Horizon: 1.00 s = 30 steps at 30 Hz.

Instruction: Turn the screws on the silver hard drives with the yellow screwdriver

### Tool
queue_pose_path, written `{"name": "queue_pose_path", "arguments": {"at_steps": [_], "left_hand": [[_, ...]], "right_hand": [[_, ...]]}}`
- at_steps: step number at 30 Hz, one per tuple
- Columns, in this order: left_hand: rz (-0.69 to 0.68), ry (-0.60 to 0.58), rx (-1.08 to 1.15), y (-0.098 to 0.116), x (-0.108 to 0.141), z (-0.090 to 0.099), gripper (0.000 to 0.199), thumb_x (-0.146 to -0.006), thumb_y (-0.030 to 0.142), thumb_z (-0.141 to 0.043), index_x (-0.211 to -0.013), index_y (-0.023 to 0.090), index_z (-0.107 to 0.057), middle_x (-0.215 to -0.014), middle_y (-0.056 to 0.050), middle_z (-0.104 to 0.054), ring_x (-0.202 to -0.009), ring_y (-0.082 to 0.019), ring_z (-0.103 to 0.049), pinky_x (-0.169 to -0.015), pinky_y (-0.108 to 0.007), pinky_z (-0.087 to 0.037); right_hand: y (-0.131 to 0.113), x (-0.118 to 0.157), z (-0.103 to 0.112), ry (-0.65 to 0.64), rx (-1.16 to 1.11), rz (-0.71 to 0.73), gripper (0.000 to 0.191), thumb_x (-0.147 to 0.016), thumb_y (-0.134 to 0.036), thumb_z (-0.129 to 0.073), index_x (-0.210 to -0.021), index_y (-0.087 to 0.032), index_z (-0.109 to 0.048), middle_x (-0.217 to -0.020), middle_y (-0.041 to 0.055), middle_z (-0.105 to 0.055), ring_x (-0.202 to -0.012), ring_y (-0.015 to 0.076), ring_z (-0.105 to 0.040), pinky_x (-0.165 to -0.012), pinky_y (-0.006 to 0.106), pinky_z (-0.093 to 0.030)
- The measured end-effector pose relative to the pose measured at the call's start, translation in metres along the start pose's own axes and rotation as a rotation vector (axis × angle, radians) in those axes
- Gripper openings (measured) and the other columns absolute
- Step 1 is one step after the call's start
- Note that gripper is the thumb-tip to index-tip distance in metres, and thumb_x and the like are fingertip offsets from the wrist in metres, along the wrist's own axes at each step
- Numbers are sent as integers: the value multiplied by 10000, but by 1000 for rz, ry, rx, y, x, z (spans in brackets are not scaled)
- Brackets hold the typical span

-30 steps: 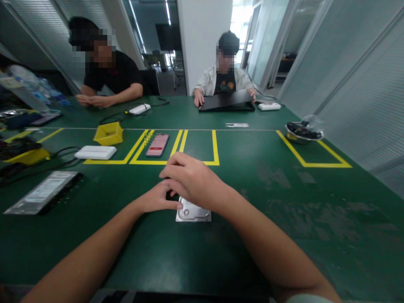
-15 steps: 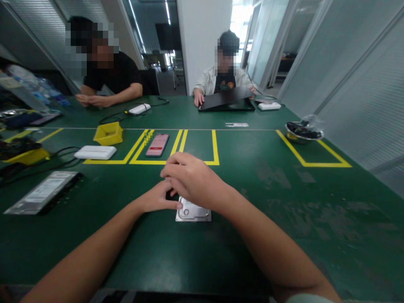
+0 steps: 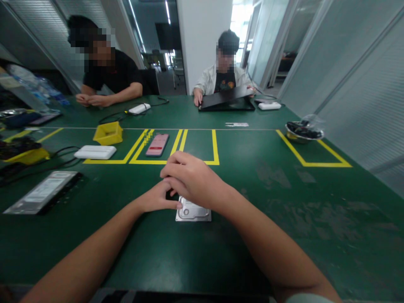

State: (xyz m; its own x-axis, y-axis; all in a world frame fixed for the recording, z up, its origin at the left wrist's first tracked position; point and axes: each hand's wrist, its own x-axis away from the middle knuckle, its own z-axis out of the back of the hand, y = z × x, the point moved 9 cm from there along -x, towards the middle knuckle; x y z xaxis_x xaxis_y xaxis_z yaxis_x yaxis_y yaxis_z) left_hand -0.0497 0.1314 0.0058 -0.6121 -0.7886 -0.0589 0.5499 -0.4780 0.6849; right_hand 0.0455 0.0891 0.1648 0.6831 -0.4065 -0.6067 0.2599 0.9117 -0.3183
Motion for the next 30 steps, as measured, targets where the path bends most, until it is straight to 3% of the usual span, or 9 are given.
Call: {"name": "queue_pose_path", "arguments": {"at_steps": [5,9,12,19,30], "left_hand": [[5,-10,30,0,0,-1,478,-694,580,-755,-743,166,-521,-715,36,-464,-657,-123,-438,-589,-242,-306],[7,-6,31,-2,0,-2,470,-691,574,-757,-759,164,-538,-720,34,-462,-666,-124,-434,-588,-239,-304],[-9,-3,12,0,0,0,463,-692,570,-757,-756,168,-538,-719,34,-462,-670,-124,-425,-600,-239,-309],[-25,-11,55,5,0,1,439,-712,546,-755,-782,167,-547,-732,36,-459,-671,-122,-439,-614,-238,-334],[9,-36,52,-3,0,-4,456,-706,572,-744,-798,159,-576,-718,24,-493,-672,-129,-451,-592,-238,-337]], "right_hand": [[-6,0,1,20,-38,77,251,-897,-73,-476,-1058,-125,-662,-1071,115,-691,-1021,196,-616,-907,386,-495],[-1,1,0,16,-16,21,181,-912,-156,-544,-1013,-114,-688,-1029,124,-648,-952,184,-601,-820,344,-520],[2,1,0,13,0,-4,171,-900,-126,-534,-977,-133,-686,-1010,107,-638,-920,172,-594,-795,328,-522],[-5,1,0,17,-67,95,273,-850,-26,-479,-1035,-117,-658,-1084,112,-706,-1041,189,-632,-947,382,-500],[-4,1,1,-14,-43,-3,273,-900,-120,-477,-1083,-112,-679,-1059,139,-622,-964,193,-596,-821,365,-536]]}}
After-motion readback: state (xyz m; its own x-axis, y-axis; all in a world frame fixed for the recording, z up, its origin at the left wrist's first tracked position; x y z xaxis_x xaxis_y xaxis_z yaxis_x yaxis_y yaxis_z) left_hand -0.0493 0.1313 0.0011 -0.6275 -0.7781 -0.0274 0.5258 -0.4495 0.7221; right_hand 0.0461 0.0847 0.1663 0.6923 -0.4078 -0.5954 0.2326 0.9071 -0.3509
